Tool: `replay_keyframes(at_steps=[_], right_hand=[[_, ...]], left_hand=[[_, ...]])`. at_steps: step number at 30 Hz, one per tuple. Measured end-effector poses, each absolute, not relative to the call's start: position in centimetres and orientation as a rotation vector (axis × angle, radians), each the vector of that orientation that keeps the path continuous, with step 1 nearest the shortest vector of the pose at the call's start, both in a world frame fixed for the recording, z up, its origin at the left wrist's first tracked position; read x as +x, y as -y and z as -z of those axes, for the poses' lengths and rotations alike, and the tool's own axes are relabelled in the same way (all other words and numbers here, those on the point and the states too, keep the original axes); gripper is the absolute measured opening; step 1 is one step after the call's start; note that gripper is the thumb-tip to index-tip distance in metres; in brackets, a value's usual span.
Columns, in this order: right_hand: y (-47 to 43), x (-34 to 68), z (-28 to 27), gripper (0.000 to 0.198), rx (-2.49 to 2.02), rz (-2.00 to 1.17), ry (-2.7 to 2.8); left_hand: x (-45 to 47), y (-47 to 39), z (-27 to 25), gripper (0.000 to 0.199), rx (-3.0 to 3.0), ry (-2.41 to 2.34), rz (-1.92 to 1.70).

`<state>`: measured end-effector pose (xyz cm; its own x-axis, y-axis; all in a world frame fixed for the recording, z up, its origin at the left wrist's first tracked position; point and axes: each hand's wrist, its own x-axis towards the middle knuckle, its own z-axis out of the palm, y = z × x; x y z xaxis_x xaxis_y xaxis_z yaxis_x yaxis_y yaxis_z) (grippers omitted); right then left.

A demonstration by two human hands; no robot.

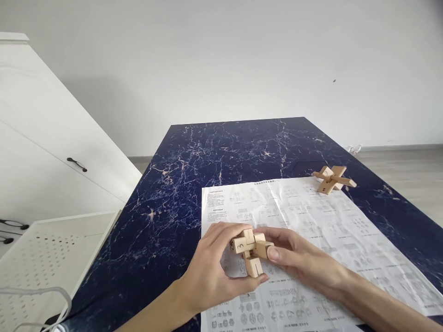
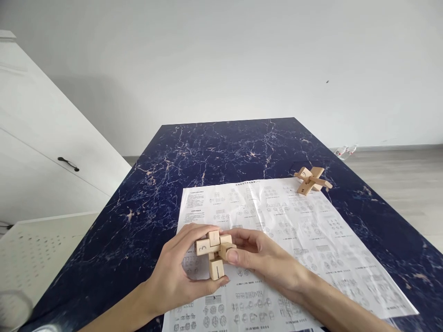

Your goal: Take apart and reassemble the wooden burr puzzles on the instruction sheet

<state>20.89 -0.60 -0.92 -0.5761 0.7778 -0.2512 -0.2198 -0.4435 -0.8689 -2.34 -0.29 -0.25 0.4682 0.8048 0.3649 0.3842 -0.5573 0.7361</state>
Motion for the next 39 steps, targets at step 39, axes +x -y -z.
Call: replay_keyframes(at_steps=[39], right_hand=[[0.6,21.0,0.1,0.050,-0.847,-1.970,1.343]], left_hand=[[-2.5,0.3,0.6,0.076,2.318,-0.884,-0.977]])
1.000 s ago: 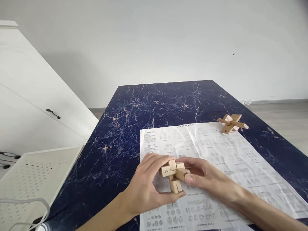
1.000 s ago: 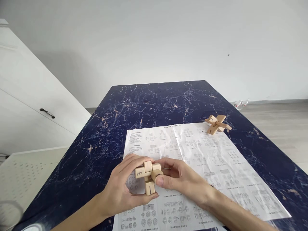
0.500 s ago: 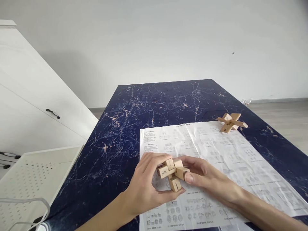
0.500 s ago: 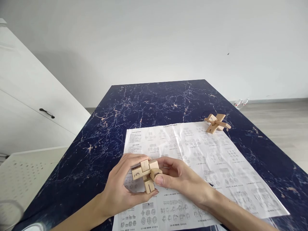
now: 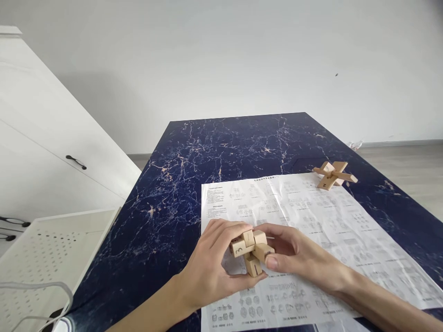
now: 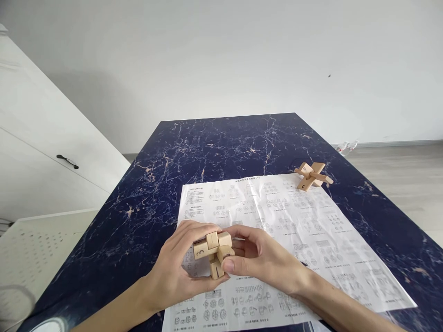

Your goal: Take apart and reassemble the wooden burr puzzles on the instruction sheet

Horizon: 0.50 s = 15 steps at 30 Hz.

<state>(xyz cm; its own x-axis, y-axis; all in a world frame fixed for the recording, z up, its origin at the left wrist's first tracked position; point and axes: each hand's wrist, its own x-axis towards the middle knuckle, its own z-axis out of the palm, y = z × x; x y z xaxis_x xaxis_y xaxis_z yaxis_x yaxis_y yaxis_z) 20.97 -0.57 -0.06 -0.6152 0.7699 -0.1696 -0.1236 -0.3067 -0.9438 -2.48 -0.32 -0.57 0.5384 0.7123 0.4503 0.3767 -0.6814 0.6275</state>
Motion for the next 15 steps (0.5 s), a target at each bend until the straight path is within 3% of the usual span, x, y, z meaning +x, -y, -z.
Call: replay_keyframes(at_steps=[15], right_hand=[[0.85,21.08,0.91,0.055,-0.867,-2.043,1.260]], left_hand=[[-2.52,0.02,0.40,0.074,2.252,-0.839,-0.878]])
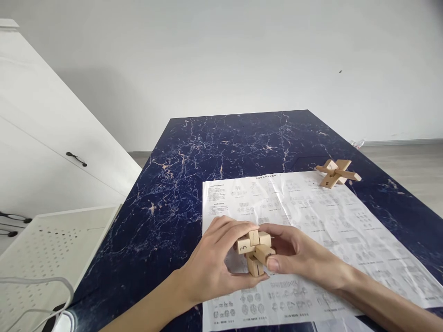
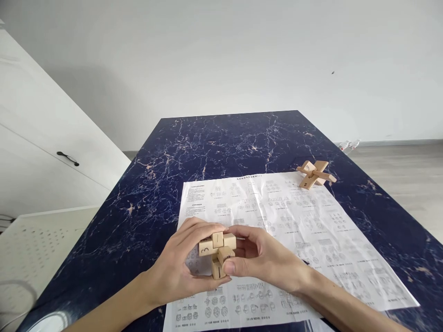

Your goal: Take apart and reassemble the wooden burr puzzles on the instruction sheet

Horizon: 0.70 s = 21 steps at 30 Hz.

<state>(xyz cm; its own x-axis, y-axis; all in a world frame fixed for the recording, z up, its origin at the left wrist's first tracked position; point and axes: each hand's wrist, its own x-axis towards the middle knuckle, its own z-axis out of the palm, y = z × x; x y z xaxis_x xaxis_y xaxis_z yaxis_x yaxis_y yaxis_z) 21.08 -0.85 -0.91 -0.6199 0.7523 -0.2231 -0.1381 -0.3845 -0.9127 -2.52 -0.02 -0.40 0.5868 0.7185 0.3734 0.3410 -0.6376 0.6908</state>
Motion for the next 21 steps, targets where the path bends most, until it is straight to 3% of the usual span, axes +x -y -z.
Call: replay_keyframes(at_steps=[13,21], right_hand=[[1.16,20.32,0.35,0.060,-0.863,-2.041,1.274],[1.68,20.43,0.06,0.048,-1.026,-1.716,1.457]], left_hand=[[-2.23,0.20,0.39,0.068,2.283,-0.877,-0.849],[-2.34,0.01,0.05,0.072,2.055,-0.951,-0.906]])
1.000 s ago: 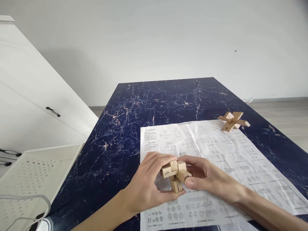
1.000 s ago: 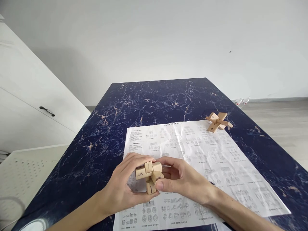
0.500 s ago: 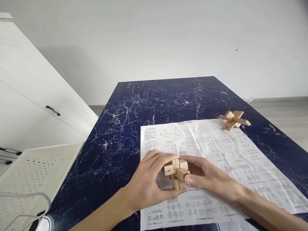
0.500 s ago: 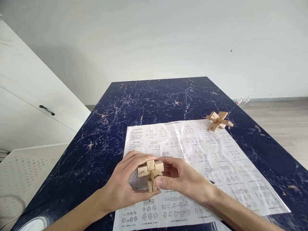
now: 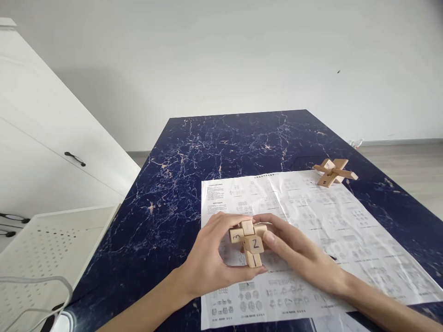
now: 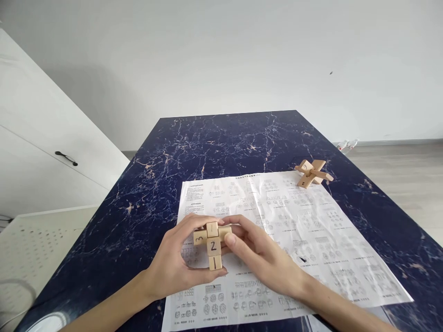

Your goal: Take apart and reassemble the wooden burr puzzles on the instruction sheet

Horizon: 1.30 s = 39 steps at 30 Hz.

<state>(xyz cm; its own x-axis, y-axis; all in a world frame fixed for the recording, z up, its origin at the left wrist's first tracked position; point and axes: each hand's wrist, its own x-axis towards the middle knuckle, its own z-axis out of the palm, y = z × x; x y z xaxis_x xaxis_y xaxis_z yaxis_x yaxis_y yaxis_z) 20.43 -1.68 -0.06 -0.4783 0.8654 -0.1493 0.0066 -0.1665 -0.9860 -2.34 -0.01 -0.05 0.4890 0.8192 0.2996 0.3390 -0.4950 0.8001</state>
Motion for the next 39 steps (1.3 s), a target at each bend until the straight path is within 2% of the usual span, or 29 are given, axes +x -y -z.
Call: replay_keyframes(at_steps=[8,12,16,19,26,28,34,39], right_hand=[[1.9,20.7,1.1,0.027,-1.113,-1.151,1.920],[1.7,21.3,1.4,0.029,-0.978,-0.951,2.085],[1.8,21.4,1.9,0.037,-0.898,-0.855,2.171],[2.2,21.1,2.0,0.041,-0.914,-0.938,2.155],[2.6,19.8,0.8,0.061,-1.019,-1.495,1.819],[2.6,19.8,0.4,0.064,-1.023,-1.558,1.778],[2.5,20.1,0.7,0.065,-1.047,-1.652,1.645],[1.3,20.8,0.9,0.058,-0.892,-1.889,1.090]], left_hand=[[-2.3,-0.2,-0.1,0.073,2.020,-0.818,-0.948],[-2.2,-0.1,-0.5,0.076,1.940,-0.742,-0.863],[-2.0,-0.1,-0.8,0.070,1.885,-0.676,-0.858],[-2.1,-0.1,-0.9,0.068,1.884,-0.678,-0.838],[-2.7,-0.4,-0.2,0.075,2.200,-0.683,-0.968],[-2.8,-0.5,0.0,0.078,2.279,-0.680,-1.005],[-2.8,-0.4,0.5,0.084,2.267,-0.727,-0.946],[-2.9,-0.3,0.9,0.085,2.084,-0.952,-0.887]])
